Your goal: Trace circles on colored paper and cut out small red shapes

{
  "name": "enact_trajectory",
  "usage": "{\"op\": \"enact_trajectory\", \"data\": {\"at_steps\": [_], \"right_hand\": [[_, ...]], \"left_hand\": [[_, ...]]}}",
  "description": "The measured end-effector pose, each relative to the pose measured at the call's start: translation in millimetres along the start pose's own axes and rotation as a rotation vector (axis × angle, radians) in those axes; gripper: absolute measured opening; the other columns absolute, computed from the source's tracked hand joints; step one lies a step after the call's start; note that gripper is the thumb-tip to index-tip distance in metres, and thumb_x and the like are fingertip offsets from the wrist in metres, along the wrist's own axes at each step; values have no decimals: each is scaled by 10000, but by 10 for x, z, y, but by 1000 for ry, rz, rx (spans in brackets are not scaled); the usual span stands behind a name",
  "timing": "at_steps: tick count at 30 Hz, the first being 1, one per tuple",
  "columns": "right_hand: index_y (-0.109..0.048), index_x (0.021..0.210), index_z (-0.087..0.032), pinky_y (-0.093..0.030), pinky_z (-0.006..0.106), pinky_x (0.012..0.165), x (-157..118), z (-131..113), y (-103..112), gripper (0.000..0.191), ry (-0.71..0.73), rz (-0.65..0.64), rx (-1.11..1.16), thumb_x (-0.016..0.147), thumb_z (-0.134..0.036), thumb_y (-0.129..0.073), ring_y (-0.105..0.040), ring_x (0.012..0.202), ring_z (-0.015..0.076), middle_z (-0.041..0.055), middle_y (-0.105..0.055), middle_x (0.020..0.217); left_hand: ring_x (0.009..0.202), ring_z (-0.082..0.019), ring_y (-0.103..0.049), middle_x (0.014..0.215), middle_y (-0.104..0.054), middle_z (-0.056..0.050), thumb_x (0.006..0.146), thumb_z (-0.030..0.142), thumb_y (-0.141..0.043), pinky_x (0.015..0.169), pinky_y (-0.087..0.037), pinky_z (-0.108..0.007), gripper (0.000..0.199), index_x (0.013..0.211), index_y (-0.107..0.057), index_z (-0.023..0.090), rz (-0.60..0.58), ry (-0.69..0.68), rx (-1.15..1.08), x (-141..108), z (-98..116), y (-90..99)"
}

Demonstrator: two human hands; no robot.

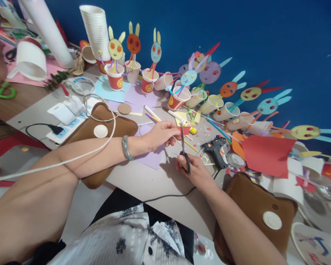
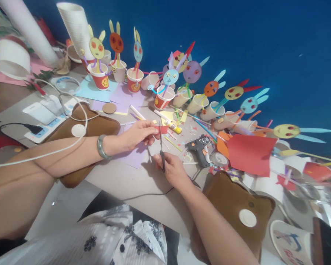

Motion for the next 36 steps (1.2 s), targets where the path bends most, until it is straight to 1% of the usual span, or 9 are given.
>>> {"op": "enact_trajectory", "data": {"at_steps": [6,11,16,25,29,34,36], "right_hand": [[-577,627,-188,-293,268,501,-26,-45,-20,627,-2,4,-13,823,-778,-496,-381,497,110,-25,-432,492],[-575,622,-187,-264,270,482,-34,-47,-43,630,-29,5,6,820,-779,-489,-360,472,104,-25,-422,470],[-569,610,-188,-246,267,472,-33,-32,-57,656,-33,2,27,808,-806,-476,-346,465,101,-31,-392,452],[-564,607,-187,-225,264,464,-40,-35,-71,666,-46,-9,47,806,-816,-471,-332,455,95,-35,-388,447],[-548,599,-189,-225,261,461,-34,-19,-78,666,-45,-5,59,802,-820,-475,-330,461,91,-26,-417,471],[-534,605,-186,-249,257,461,-20,18,-85,663,-50,-3,80,799,-818,-481,-354,479,89,10,-510,558],[-537,608,-186,-257,257,463,-20,20,-86,667,-53,-5,79,796,-822,-478,-358,484,92,14,-514,561]], "left_hand": [[422,-8,-488,583,-583,50,886,76,-541,415,-304,-174,208,686,-519,132,7,26,1,-7,-1,-11],[415,-14,-479,564,-577,50,893,87,-543,414,-312,-177,210,689,-524,135,7,33,14,-1,1,-5],[422,-18,-483,561,-572,50,893,87,-545,415,-316,-177,202,696,-529,134,10,44,24,14,-15,3],[429,-24,-480,551,-567,51,886,78,-542,426,-323,-176,186,710,-535,137,11,57,47,16,-8,7],[426,-23,-475,550,-569,52,887,88,-547,429,-326,-176,191,704,-526,142,6,58,47,15,-11,8],[429,-23,-477,550,-568,49,880,93,-555,426,-319,-178,185,703,-532,141,7,61,51,15,-22,14],[432,-22,-482,559,-575,48,878,93,-558,425,-317,-177,187,701,-524,143,9,57,47,22,-26,16]]}}
Point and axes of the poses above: each hand's wrist, its own x-axis towards the middle knuckle, its own y-axis out of the back of the hand, z = x × y, the point moved 3 cm from there along x, towards the middle knuckle
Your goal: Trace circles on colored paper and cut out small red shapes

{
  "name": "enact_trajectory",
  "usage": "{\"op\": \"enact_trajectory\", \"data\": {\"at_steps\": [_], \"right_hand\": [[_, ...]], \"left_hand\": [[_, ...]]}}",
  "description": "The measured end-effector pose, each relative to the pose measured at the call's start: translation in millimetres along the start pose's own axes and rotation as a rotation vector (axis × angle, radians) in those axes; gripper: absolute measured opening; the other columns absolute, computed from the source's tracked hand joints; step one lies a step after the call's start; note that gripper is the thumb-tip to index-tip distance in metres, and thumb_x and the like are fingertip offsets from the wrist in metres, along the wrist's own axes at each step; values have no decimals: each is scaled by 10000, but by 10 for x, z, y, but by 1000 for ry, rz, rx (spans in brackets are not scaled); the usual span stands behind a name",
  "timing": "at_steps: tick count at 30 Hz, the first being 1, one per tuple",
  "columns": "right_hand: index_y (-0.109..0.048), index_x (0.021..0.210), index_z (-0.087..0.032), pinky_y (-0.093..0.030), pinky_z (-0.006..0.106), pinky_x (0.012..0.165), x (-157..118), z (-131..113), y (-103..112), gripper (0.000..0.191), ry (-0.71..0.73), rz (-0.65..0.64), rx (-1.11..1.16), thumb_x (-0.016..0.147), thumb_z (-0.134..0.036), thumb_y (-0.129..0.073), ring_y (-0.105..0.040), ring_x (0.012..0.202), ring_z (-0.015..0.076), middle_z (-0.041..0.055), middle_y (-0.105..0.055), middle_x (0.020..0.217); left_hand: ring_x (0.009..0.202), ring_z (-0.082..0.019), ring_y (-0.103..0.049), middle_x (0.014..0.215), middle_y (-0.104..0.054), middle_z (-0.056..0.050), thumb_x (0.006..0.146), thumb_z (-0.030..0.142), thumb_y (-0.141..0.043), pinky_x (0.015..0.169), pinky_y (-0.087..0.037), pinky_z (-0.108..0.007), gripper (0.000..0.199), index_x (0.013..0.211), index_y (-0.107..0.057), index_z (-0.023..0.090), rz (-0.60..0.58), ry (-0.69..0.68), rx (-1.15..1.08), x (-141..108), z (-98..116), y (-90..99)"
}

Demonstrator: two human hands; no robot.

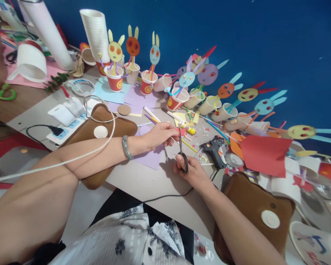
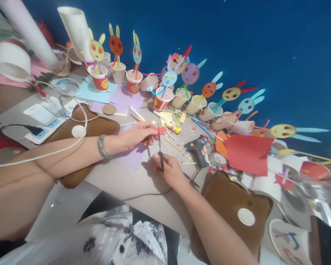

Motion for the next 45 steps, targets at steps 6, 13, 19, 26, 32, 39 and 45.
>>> {"op": "enact_trajectory", "data": {"at_steps": [6,13,19,26,32,39,45], "right_hand": [[-534,608,-186,-253,255,457,-7,-10,-6,665,-6,-3,6,799,-821,-476,-363,481,93,18,-520,558],[-467,600,-200,-251,246,440,-10,-1,-15,647,-18,4,44,785,-819,-510,-352,462,81,15,-544,553],[-458,589,-203,-256,243,436,8,6,-6,634,-2,43,62,795,-798,-533,-356,462,82,8,-535,550],[-477,604,-206,-270,251,427,112,97,120,599,135,308,168,803,-763,-572,-389,436,88,-24,-475,514],[-468,610,-205,-276,241,414,108,54,142,569,174,379,246,796,-722,-617,-365,427,69,-15,-514,557],[-472,631,-211,-293,245,419,133,85,124,562,200,364,245,767,-732,-636,-392,431,72,-5,-552,600],[-448,639,-223,-301,257,418,129,59,93,543,206,372,225,778,-721,-615,-392,434,80,-7,-554,614]], "left_hand": [[422,-18,-475,555,-570,51,889,90,-539,423,-311,-176,186,709,-534,135,-11,0,5,18,-1,-7],[439,-22,-475,598,-594,39,887,108,-545,431,-314,-189,176,719,-510,146,-7,2,10,5,-4,-6],[461,-37,-460,655,-595,27,892,143,-529,445,-308,-209,149,747,-496,160,-37,-22,65,-6,-31,0],[667,-119,-524,742,-617,-7,846,178,-568,640,-375,-265,69,779,-549,180,-162,-585,824,-234,31,-85],[728,-231,-627,858,-702,-142,884,95,-463,608,-373,-349,221,994,-654,89,-575,-494,1554,-845,26,-259],[866,-346,-666,964,-700,-229,711,47,-554,714,-473,-423,388,1088,-645,50,-417,-230,1874,-1019,-143,-3],[1242,-399,-562,1365,-548,-311,826,100,-482,971,-447,-515,374,1171,-620,62,-293,-440,1849,-945,-460,166]]}}
Point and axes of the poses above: each hand's wrist, its own x-axis towards the middle knuckle, its own y-axis out of the back of the hand, z = x × y, the point moved 3 cm from there along x, towards the middle knuckle
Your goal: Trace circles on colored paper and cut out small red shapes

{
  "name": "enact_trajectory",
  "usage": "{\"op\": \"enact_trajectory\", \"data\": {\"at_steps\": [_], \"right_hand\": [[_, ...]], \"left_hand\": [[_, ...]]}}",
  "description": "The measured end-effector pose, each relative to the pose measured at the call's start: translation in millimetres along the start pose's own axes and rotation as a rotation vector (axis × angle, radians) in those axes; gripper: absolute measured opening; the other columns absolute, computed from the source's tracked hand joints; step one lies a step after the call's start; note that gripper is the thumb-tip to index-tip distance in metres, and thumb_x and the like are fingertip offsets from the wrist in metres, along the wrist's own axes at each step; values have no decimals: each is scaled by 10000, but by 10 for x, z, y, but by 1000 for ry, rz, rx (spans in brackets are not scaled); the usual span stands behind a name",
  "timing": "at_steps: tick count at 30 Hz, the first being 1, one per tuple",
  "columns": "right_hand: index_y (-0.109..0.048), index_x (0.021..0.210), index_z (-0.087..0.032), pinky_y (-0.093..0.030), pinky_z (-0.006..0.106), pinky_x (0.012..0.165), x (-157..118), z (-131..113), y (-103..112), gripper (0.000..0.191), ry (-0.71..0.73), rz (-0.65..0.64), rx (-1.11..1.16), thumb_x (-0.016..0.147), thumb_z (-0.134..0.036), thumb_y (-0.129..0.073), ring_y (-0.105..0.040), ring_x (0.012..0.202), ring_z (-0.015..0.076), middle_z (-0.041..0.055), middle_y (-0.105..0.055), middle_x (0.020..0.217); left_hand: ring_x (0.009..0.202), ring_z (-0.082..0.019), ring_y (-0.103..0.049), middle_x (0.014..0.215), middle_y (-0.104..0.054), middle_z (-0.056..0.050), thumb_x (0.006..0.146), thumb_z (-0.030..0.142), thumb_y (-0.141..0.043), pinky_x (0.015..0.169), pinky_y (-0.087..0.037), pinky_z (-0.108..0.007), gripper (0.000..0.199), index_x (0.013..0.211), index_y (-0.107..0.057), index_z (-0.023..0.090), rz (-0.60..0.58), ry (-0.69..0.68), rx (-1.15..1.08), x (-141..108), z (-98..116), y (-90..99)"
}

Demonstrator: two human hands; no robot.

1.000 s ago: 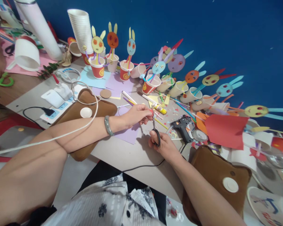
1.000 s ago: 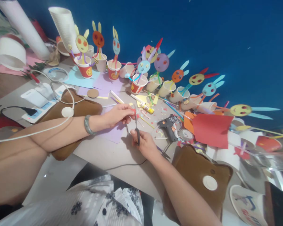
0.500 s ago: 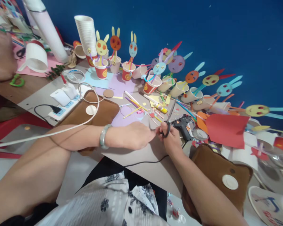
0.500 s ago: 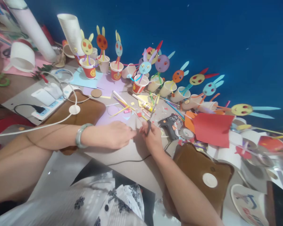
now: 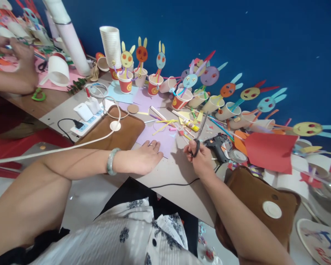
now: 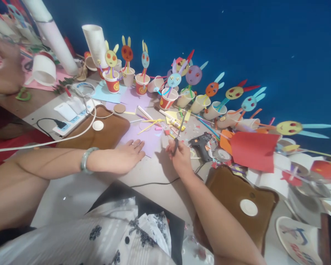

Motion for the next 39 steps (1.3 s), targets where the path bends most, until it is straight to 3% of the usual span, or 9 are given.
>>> {"op": "enact_trajectory", "data": {"at_steps": [3,6,11,15,18,22,27,34,39], "right_hand": [[-460,638,-220,-304,259,419,1,-7,0,543,4,0,-2,781,-722,-612,-394,436,80,-4,-558,621],[-474,635,-216,-315,258,426,5,-8,15,542,3,2,-6,791,-716,-612,-402,445,81,-3,-554,626],[-486,649,-218,-304,255,408,26,23,54,540,15,7,-2,794,-722,-613,-398,437,83,-6,-554,626],[-459,655,-222,-308,252,406,41,67,47,542,24,5,25,788,-719,-630,-403,431,82,-2,-581,635],[-465,659,-227,-309,257,421,34,97,10,528,26,-33,0,811,-710,-615,-417,434,100,-19,-520,551],[-468,664,-228,-315,259,433,20,117,4,519,33,-41,6,819,-700,-618,-419,442,104,-22,-510,542],[-469,674,-228,-324,253,444,29,134,58,511,30,-30,12,822,-691,-626,-427,452,104,-26,-509,535],[-469,663,-228,-326,251,437,13,95,34,510,32,-43,17,817,-689,-625,-427,449,105,-27,-494,511],[-487,642,-215,-322,236,413,17,75,-17,510,40,-38,76,784,-669,-671,-418,427,82,-19,-539,556]], "left_hand": [[1371,-425,-458,1496,-424,-320,876,137,-456,1042,-403,-551,397,1244,-581,56,-17,26,-7,110,-11,-41],[1386,-431,-434,1504,-404,-329,897,121,-419,1038,-408,-537,406,1265,-564,32,-79,64,-44,200,-13,49],[1114,-334,-590,1204,-633,-237,949,154,-362,966,-432,-485,313,1114,-614,73,51,7,-129,39,-77,241],[904,-269,-584,911,-660,-144,925,138,-378,936,-413,-456,232,990,-600,120,187,134,-83,-138,-447,216],[973,-266,-571,976,-665,-151,953,156,-351,996,-371,-451,266,1047,-595,110,262,241,10,-113,-798,180],[951,-262,-575,1021,-653,-181,978,176,-317,944,-384,-419,318,1074,-600,66,200,244,35,7,-1012,97],[905,-264,-590,1085,-627,-200,968,143,-288,842,-410,-407,343,1120,-583,55,217,350,17,-41,-958,26],[896,-278,-608,1001,-630,-174,937,109,-307,822,-436,-420,308,1060,-589,83,236,478,51,-271,-858,-12],[985,-293,-598,1080,-630,-202,945,114,-320,914,-435,-452,303,1054,-597,61,255,346,-20,-184,-791,135]]}}
Point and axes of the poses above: each hand's wrist, its own x-axis towards the middle knuckle, its own y-axis out of the back of the hand, z = x × y, the point moved 3 cm from there along x, towards the middle knuckle
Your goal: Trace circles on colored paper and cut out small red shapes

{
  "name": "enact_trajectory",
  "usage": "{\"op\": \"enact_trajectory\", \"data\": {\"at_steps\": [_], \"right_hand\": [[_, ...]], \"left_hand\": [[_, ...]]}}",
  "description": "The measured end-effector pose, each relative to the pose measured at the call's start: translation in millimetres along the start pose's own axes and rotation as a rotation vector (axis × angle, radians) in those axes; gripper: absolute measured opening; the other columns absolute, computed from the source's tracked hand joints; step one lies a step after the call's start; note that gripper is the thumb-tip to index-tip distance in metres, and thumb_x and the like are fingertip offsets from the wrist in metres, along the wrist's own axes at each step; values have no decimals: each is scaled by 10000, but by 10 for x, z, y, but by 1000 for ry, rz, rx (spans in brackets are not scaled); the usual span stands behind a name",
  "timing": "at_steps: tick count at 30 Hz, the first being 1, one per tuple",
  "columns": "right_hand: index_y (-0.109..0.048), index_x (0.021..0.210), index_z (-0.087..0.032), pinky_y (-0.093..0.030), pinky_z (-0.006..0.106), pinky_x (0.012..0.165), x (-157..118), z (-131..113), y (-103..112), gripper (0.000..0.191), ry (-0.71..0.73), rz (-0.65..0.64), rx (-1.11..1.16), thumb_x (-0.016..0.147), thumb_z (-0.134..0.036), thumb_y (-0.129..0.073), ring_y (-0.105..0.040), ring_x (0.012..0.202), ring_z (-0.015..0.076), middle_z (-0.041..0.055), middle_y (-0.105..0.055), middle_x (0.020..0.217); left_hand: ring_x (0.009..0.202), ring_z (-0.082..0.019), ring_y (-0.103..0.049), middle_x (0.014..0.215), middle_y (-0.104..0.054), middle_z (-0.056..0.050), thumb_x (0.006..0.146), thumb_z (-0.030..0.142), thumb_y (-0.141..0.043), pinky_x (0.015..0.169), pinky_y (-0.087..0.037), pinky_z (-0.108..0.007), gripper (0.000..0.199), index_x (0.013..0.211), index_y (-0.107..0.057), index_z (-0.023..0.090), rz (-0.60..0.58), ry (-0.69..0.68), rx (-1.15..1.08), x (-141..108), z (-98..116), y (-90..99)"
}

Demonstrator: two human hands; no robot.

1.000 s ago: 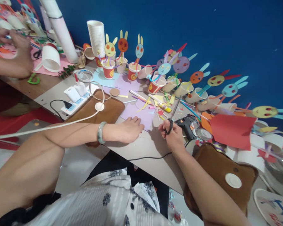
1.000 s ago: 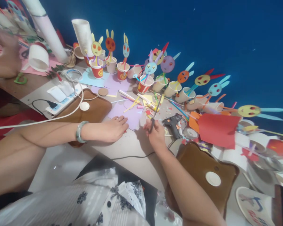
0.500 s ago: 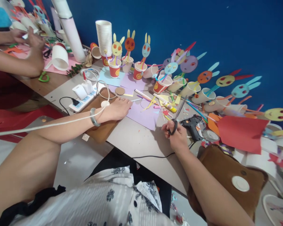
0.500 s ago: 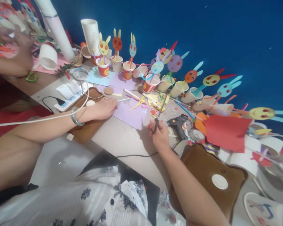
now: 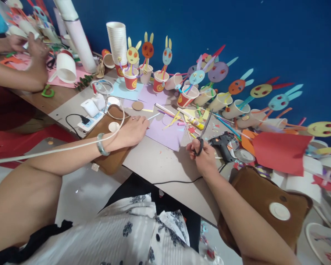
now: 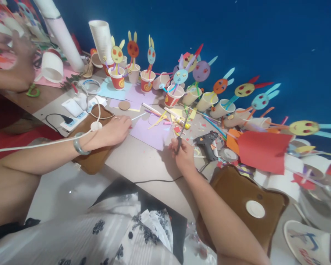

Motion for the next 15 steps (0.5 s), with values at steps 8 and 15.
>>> {"op": "enact_trajectory", "data": {"at_steps": [8,15], "right_hand": [[-508,637,-213,-342,229,407,14,-12,104,475,63,78,6,828,-618,-666,-438,424,91,-41,-485,507],[-550,666,-206,-313,242,431,27,-18,158,416,174,165,92,849,-556,-682,-440,452,90,-34,-514,558]], "left_hand": [[678,-110,-545,758,-601,1,888,187,-524,666,-435,-247,66,837,-550,154,-150,-114,-1001,631,700,183],[785,-171,-585,837,-666,-58,872,197,-519,785,-461,-325,104,860,-609,147,-102,-197,-715,626,777,-61]]}}
Point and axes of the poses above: each hand's wrist, its own x-axis towards the middle knuckle, its own y-axis out of the back of the hand, z = x × y, the point moved 3 cm from there along x, towards the middle knuckle
